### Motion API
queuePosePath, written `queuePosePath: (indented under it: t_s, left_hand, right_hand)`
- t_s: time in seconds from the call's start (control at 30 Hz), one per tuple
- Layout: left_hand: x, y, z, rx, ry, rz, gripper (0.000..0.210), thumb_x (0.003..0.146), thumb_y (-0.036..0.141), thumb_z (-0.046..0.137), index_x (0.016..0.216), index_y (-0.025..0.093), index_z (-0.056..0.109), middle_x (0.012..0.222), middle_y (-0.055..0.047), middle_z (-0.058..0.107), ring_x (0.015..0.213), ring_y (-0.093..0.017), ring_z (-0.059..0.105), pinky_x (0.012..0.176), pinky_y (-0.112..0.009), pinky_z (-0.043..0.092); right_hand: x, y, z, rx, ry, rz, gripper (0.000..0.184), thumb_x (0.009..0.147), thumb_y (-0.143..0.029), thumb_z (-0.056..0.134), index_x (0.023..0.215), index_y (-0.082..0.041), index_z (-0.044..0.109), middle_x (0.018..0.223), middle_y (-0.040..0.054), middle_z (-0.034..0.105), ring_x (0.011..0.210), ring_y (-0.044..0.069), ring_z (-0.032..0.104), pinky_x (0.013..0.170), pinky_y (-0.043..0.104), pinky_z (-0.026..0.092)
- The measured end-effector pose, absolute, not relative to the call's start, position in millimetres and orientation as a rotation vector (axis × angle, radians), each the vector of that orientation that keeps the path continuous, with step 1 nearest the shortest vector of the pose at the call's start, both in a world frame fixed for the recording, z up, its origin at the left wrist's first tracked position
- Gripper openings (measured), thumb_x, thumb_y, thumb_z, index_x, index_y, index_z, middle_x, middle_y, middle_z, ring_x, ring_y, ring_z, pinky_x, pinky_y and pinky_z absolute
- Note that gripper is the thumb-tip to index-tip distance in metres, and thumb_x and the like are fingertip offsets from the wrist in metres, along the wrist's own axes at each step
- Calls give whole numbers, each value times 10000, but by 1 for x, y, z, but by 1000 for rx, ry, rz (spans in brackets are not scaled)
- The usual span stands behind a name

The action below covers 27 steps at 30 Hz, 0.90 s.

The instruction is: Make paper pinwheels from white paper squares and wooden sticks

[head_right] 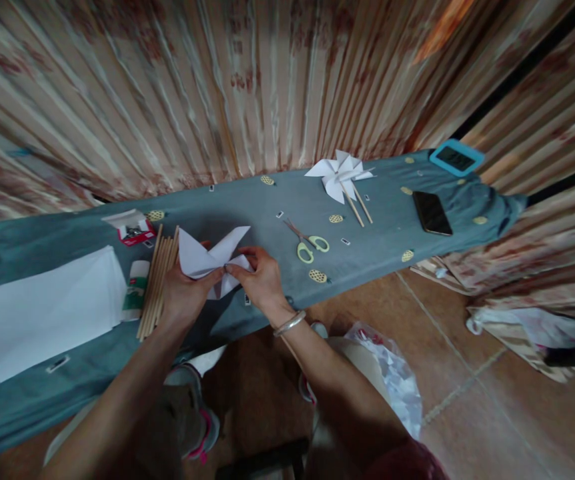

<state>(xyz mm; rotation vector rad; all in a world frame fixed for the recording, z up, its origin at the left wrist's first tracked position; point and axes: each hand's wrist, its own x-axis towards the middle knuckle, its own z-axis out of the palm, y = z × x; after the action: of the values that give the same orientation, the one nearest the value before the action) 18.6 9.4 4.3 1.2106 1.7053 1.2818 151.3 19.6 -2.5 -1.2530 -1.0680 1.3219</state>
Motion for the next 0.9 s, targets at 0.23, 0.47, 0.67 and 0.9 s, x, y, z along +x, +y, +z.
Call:
queuePosePath:
  t_s: [0.23, 0.47, 0.67, 0.9]
  left_hand:
    - [19, 11, -1, 1125, 1562, 1382, 515, 595, 317, 768, 1074, 165, 654, 988, -70, 738, 892, -250, 690, 798, -358, 545]
    - [18, 12, -4, 1044, 1484, 1405, 592, 560, 366, 790, 1092, 153, 640, 968, -71, 729, 919, -267, 682, 865, -397, 535]
    - [19, 13, -6, 973, 1434, 1469, 625, 526, 304, 796, 1109, 159, 626, 953, -68, 728, 883, -266, 688, 852, -408, 548]
    - [16, 13, -3, 1048, 1500, 1442, 661, 537, 290, 791, 1158, 153, 611, 950, -74, 724, 901, -280, 686, 887, -440, 541]
  right_hand:
    - [151, 23, -1, -1230, -1065, 1325, 405, 651, -237, 768, 1010, -184, 589, 779, -2, 711, 706, 164, 679, 646, 286, 542]
    - [153, 23, 2, -1208, -1116, 1283, 460, 644, -267, 773, 1055, -188, 581, 821, 8, 715, 757, 179, 693, 666, 299, 555]
    - [154, 24, 0, -1245, -1131, 1293, 528, 630, -288, 792, 1102, -186, 578, 818, 15, 703, 725, 181, 679, 640, 306, 550]
    - [152, 23, 0, -1247, -1118, 1298, 553, 649, -277, 781, 1143, -177, 556, 856, 35, 709, 755, 186, 680, 671, 318, 553]
